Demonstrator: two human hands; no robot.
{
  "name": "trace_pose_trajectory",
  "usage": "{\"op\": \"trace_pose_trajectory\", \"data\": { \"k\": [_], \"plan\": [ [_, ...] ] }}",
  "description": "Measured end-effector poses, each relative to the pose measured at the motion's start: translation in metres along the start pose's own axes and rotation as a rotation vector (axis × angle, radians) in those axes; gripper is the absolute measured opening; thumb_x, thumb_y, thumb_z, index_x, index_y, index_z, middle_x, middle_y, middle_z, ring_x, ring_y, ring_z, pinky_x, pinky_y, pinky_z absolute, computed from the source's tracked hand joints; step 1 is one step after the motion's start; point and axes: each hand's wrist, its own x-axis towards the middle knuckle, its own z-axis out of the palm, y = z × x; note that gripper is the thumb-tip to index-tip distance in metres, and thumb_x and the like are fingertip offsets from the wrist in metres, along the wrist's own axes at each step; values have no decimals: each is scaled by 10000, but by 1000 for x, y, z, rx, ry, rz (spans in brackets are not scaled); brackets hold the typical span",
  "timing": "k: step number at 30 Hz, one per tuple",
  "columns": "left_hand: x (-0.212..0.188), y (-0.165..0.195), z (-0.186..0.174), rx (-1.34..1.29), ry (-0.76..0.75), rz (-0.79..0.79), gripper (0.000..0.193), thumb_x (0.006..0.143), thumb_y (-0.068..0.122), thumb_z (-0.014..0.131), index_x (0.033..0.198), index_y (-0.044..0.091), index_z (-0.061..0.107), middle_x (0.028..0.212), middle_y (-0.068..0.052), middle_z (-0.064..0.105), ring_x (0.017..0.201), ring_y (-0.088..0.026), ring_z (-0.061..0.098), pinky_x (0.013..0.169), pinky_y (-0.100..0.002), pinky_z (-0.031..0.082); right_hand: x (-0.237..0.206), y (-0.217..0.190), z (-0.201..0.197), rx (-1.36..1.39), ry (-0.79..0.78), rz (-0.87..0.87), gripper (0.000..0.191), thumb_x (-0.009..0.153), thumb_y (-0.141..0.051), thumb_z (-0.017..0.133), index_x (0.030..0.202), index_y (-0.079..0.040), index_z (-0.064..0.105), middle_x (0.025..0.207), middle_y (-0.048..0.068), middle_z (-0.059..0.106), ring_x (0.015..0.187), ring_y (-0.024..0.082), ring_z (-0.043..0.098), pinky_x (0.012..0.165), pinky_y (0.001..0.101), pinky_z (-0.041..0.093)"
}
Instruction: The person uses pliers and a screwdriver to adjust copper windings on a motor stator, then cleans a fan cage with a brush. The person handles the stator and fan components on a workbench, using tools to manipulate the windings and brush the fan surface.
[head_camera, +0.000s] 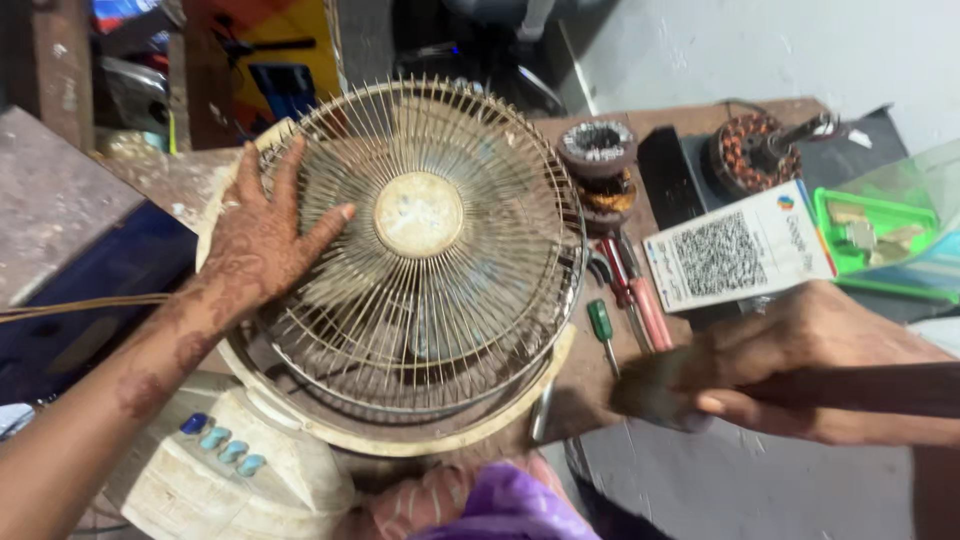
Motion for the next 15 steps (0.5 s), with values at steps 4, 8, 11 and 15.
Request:
{"op": "trace_pose_trajectory", "data": {
  "k": [4,8,11,15],
  "plan": [
    [7,1,6,-12,-66,-75,1007,859,746,491,1643,263,83,1647,-323,32,1423,-613,247,1112,-603,386,53,58,13,143,5,141,314,852,-362,681,1078,-181,804,816,14,815,660,188,768,591,352,651],
    [9,-4,6,-7,-10,-47,990,899,731,516,1657,268,79,1632,-323,63,1426,-600,268,1129,-597,373,68,118,25,6,553,-313,392,887,-465,684,1106,-149,758,1048,43,802,953,175,790,821,327,668],
    [10,-2,2,-40,-30,-81,995,887,720,518,1654,282,60,1648,-320,33,1414,-590,303,1106,-592,420,56,107,30,140,771,-424,318,1043,-411,624,1157,-128,715,1126,54,748,1065,199,743,979,379,615],
    [6,21,3,-61,-47,-53,1003,875,696,572,1641,281,75,1647,-310,15,1435,-599,254,1059,-685,410,46,42,44,-108,443,-84,254,945,-309,641,1017,-103,769,954,73,809,730,167,783,587,310,647]
  ]
}}
